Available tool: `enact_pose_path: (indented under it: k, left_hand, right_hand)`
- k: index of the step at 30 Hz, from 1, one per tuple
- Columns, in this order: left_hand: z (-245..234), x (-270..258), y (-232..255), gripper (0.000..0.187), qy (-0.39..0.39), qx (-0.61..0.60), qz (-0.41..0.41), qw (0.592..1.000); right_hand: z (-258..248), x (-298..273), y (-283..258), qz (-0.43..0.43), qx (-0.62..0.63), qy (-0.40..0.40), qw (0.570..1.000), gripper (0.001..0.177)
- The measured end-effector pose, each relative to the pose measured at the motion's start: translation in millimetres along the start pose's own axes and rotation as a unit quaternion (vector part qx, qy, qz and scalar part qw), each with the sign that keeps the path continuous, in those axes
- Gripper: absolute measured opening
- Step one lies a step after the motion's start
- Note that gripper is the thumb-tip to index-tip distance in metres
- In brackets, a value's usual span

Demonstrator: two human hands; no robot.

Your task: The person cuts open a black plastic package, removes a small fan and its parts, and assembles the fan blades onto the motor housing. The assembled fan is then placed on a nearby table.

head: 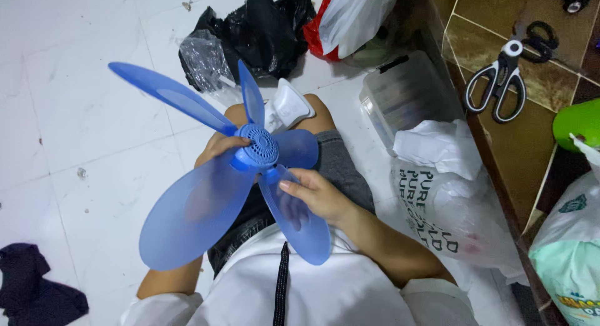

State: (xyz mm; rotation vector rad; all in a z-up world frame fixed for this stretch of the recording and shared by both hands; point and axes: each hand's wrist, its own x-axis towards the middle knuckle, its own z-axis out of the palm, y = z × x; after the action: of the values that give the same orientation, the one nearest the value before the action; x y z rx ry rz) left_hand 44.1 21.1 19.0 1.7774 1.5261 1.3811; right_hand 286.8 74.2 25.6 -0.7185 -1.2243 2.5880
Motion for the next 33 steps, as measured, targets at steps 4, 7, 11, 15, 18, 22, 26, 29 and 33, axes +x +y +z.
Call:
enact_pose_path:
  k: [4, 7, 11, 15, 18, 22, 26, 29, 33]
  left_hand:
    - [2, 10, -40, 0.053, -0.014, -0.067, 0.088, 0.994]
    - [1, 11, -85, 0.047, -0.054, -0.050, 0.151, 0.986]
    - [4, 4, -121, 0.041, -0.031, -0.261, -0.297, 0.918]
    - [7, 3, -104, 0.049, 0.090, -0.315, -0.486, 0.810]
    - [13, -7, -66, 0.042, 0.096, 0.062, 0.066, 0.991]
    - [18, -1, -32, 0.040, 0.142, -0.059, 0.036, 0.987]
    - [10, 3, -25, 0.047, 0.149, -0.028, 0.031, 0.988]
    - [15, 4, -22, 0.056, 0.152, -0.068, -0.025, 0.986]
    - [39, 13, -10, 0.069, 0.199, -0.367, -0.304, 0.856]
  right_hand:
    - [-3, 4, -4, -0.031, 0.020, 0.003, 0.999, 0.026]
    - [-8, 8, -6, -0.056, -0.041, 0.008, 0.998, 0.025]
    - [-12, 10, -2, -0.053, -0.019, 0.004, 0.998, 0.023]
    - [-18, 20, 2, -0.058, -0.015, -0.023, 0.998, 0.023]
    - [-21, 24, 7, -0.044, -0.015, -0.017, 0.999, 0.021]
    - [-22, 34, 6, -0.064, 0.004, -0.009, 0.998, 0.020]
    - [-22, 48, -2, -0.078, -0.016, -0.040, 0.996, 0.019]
    - [-24, 42, -8, -0.061, -0.027, -0.047, 0.997, 0.019]
    - [-38, 19, -23, 0.001, -0.075, -0.076, 0.994, 0.021]
